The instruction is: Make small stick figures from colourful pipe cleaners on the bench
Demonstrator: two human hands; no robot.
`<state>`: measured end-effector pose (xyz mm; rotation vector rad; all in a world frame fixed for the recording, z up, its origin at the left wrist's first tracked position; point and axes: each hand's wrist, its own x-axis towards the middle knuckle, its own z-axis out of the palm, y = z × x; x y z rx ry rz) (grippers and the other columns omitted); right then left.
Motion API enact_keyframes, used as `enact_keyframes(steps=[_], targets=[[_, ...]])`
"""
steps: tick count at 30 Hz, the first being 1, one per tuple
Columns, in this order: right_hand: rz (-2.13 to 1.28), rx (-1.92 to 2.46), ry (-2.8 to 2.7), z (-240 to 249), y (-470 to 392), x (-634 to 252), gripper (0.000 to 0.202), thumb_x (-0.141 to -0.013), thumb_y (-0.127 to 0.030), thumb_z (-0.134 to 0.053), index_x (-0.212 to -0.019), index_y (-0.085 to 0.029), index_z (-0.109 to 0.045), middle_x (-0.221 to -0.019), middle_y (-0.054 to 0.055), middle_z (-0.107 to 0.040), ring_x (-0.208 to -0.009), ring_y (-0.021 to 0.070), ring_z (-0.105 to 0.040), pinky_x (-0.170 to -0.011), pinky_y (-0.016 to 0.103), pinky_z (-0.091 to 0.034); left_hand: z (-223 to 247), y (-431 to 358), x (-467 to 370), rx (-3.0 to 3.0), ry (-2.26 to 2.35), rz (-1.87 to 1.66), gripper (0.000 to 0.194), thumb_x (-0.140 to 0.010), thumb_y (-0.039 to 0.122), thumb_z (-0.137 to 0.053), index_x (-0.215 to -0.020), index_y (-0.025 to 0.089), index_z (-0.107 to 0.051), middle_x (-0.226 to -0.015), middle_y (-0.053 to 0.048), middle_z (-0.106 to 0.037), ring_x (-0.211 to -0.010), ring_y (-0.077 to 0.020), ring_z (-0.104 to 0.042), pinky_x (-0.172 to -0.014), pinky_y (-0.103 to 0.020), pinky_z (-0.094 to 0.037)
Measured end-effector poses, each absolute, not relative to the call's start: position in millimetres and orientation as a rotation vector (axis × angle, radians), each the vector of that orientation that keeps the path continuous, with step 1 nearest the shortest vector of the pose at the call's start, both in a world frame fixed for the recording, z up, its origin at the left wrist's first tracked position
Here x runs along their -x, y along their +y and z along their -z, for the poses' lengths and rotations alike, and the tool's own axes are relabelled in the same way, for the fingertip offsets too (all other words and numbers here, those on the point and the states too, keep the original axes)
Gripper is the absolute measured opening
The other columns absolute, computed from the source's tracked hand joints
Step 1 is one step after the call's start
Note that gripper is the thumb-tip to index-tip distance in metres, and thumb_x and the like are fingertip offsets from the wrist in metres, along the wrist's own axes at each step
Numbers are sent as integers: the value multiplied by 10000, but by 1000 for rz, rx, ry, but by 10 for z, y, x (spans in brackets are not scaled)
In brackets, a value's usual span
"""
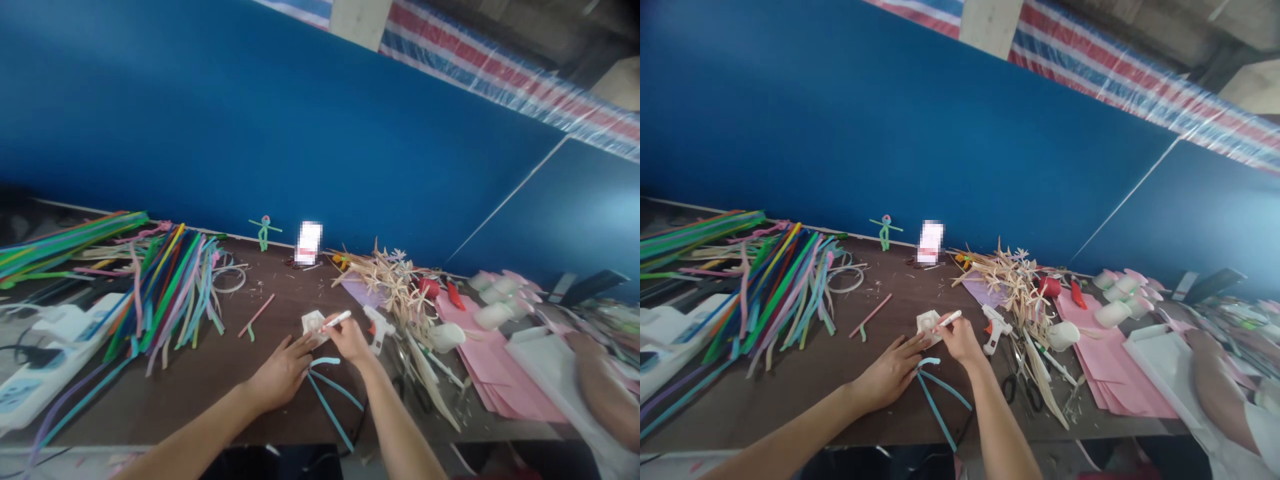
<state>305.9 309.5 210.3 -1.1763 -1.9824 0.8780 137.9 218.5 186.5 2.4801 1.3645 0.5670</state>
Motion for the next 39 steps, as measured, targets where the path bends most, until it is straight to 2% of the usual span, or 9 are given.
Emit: enact_keyframes(steps=[4, 9, 14, 20, 23, 26, 30, 35, 39], targets=[[-830, 1102, -2066, -2147, 3043, -3060, 133, -712, -149, -514, -769, -181, -629, -794, 44, -634, -791, 166, -583, -769, 275, -429, -1863, 2183, -1376, -2512, 1363, -553, 238, -804, 133, -374, -958, 206, -541, -1346, -42, -388, -1283, -205, -235, -995, -452, -239], [-820, 1054, -2003, -2163, 3021, -3102, 121, -709, -139, -505, -712, -180, -619, -785, 43, -632, -786, 162, -586, -758, 266, -437, -1849, 2178, -1374, -2518, 1379, -538, 272, -795, 120, -385, -1002, 215, -533, -1352, -40, -378, -1278, -219, -246, -986, -469, -256], [-817, 1203, -1620, -2150, 2864, -3332, 218, -807, -320, -449, -880, -148, -561, -689, 44, -619, -565, 138, -570, -526, 234, -451, -1841, 2179, -1379, -2498, 1386, -567, 339, -779, 92, -395, -1070, 211, -520, -1321, -57, -421, -1263, -228, -278, -981, -474, -271], [-576, 1481, -1223, -2247, 2511, -3929, 376, -722, -486, -534, -815, -127, -595, -482, -13, -534, -393, 114, -456, -397, 223, -357, -1825, 2179, -1368, -2535, 1392, -583, 317, -806, 120, -382, -1067, 215, -532, -1315, -49, -429, -1263, -211, -281, -990, -453, -281], [-372, 1588, -1157, -2290, 2437, -4375, 421, -724, -491, -505, -918, -130, -596, -737, 76, -644, -584, 180, -575, -534, 274, -443, -1792, 2182, -1367, -2539, 1407, -619, 287, -813, 125, -376, -1017, 213, -557, -1318, -39, -426, -1263, -201, -283, -994, -438, -287], [-181, 1800, -1197, -2304, 2405, -4766, 466, -690, -481, -508, -1009, -149, -583, -1010, 134, -619, -902, 274, -567, -759, 366, -431, -1779, 2186, -1359, -2533, 1418, -640, 277, -823, 129, -357, -983, 205, -571, -1327, -42, -414, -1269, -208, -269, -991, -448, -294], [-440, 1940, -1208, -2286, 2347, -5027, 615, -614, -499, -554, -1128, -161, -524, -1093, 130, -588, -983, 286, -549, -841, 396, -410, -1799, 2185, -1338, -2523, 1428, -669, 277, -829, 151, -362, -999, 199, -576, -1332, -59, -405, -1264, -228, -279, -969, -449, -332], [-848, 1690, -1394, -2172, 2367, -5230, 452, -645, -398, -542, -1027, -160, -579, -1095, 109, -597, -984, 237, -565, -817, 328, -447, -1816, 2189, -1325, -2490, 1446, -712, 238, -829, 170, -370, -904, 193, -595, -1350, -56, -379, -1272, -242, -256, -972, -447, -335], [-475, 1869, -1727, -2089, 2534, -5411, 210, -646, -246, -452, -759, -176, -615, -863, 76, -665, -852, 217, -607, -782, 321, -451, -1815, 2193, -1322, -2487, 1427, -693, 234, -834, 189, -364, -881, 193, -593, -1361, -57, -361, -1278, -247, -240, -974, -456, -329]])
